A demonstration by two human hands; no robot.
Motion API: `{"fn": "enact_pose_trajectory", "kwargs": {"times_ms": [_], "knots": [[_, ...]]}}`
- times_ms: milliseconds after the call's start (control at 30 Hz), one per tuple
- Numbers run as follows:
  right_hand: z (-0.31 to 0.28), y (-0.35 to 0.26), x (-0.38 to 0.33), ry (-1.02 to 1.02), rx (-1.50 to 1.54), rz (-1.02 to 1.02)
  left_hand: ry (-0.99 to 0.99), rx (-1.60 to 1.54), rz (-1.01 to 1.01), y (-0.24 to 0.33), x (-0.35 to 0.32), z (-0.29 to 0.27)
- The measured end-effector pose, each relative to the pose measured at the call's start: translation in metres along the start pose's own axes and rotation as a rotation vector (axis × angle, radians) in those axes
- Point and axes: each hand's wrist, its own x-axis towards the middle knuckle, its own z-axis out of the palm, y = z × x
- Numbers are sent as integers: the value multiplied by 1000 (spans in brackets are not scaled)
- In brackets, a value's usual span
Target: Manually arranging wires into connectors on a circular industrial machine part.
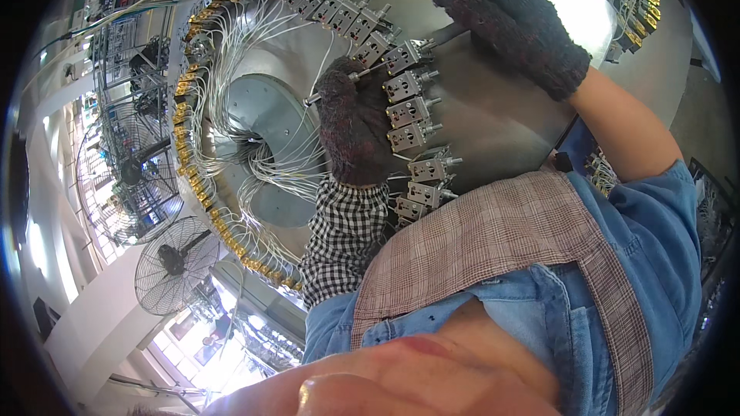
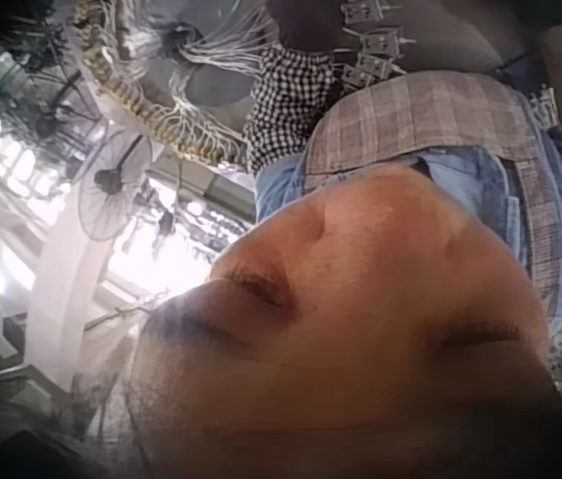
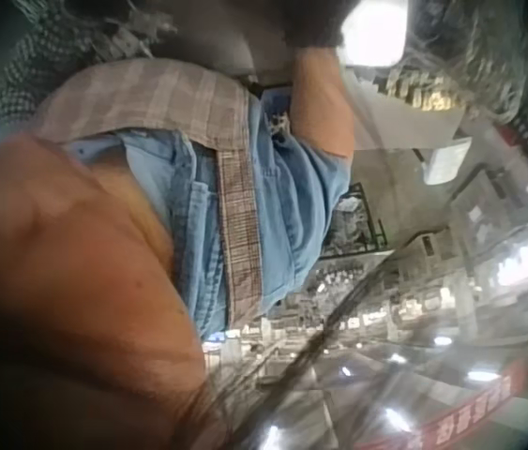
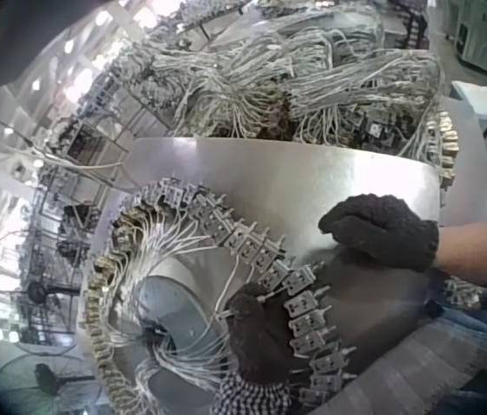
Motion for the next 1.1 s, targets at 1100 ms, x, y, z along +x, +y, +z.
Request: {"fn": "enact_pose_trajectory", "kwargs": {"times_ms": [1100], "knots": [[3,-12,5,-48,380,385,56,487,245,-9,5,-10]]}}
